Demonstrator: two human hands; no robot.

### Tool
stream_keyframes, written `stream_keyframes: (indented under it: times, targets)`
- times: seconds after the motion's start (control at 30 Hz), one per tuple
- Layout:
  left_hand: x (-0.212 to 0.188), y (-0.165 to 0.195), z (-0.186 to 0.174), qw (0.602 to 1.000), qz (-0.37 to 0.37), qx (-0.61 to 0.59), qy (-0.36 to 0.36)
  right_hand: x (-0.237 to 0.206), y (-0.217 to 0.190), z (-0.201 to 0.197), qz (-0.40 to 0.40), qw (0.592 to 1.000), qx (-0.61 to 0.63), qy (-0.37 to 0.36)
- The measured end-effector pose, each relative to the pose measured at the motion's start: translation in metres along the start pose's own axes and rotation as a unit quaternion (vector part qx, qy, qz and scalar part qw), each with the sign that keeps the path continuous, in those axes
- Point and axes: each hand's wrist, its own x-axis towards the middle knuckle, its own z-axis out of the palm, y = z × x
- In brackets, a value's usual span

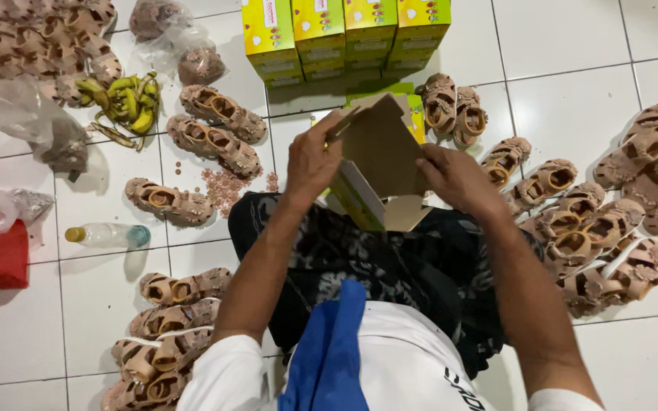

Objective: The person sits on the floor and packs pairs of decorated children's sandals into yellow shoe boxes, folding the box flaps closed and stacking the finished boxes with others. They pick up sandal pairs from the floor, place them inside a box, and set the closed box aside.

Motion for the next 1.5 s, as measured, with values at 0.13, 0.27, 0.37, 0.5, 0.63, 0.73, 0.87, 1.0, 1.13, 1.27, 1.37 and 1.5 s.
stream_keyframes:
  times: [0.13,0.27,0.37,0.5,0.63,0.73,0.87,1.0,1.13,1.27,1.37,1.5]
  targets:
    - [0.001,-0.013,0.012,0.992,-0.064,0.033,-0.1,0.051,0.012,-0.033,-0.041,0.991,-0.078,-0.105]
    - [-0.016,-0.025,0.073,0.986,0.1,-0.017,0.133,0.09,0.001,-0.009,-0.043,0.964,-0.256,-0.061]
    - [-0.012,-0.053,0.094,0.984,0.007,-0.05,0.169,0.101,0.0,0.019,-0.043,0.946,-0.31,-0.082]
    - [-0.005,-0.095,0.101,0.987,-0.066,-0.063,0.13,0.096,0.012,0.057,-0.3,0.928,-0.222,-0.018]
    - [-0.012,-0.127,0.09,0.975,0.049,-0.215,0.018,0.086,0.023,0.073,-0.194,0.931,-0.293,-0.098]
    - [-0.005,-0.148,0.064,0.755,-0.098,-0.629,-0.154,0.084,0.025,0.074,-0.166,0.932,-0.303,-0.114]
    - [0.037,-0.154,0.07,0.942,-0.012,-0.303,-0.142,0.085,0.025,0.074,-0.176,0.932,-0.297,-0.11]
    - [0.059,-0.149,0.092,0.988,0.057,-0.095,-0.106,0.085,0.028,0.077,-0.163,0.946,-0.264,-0.098]
    - [0.064,-0.137,0.103,0.991,0.013,0.032,-0.132,0.085,0.03,0.082,-0.175,0.935,-0.291,-0.098]
    - [0.06,-0.128,0.11,0.995,-0.009,0.06,-0.083,0.085,0.03,0.083,-0.175,0.935,-0.295,-0.093]
    - [0.057,-0.129,0.117,0.996,0.016,0.073,-0.038,0.084,0.032,0.084,-0.183,0.935,-0.293,-0.084]
    - [0.06,-0.13,0.126,0.993,-0.003,0.116,-0.008,0.088,0.031,0.087,-0.184,0.933,-0.298,-0.084]
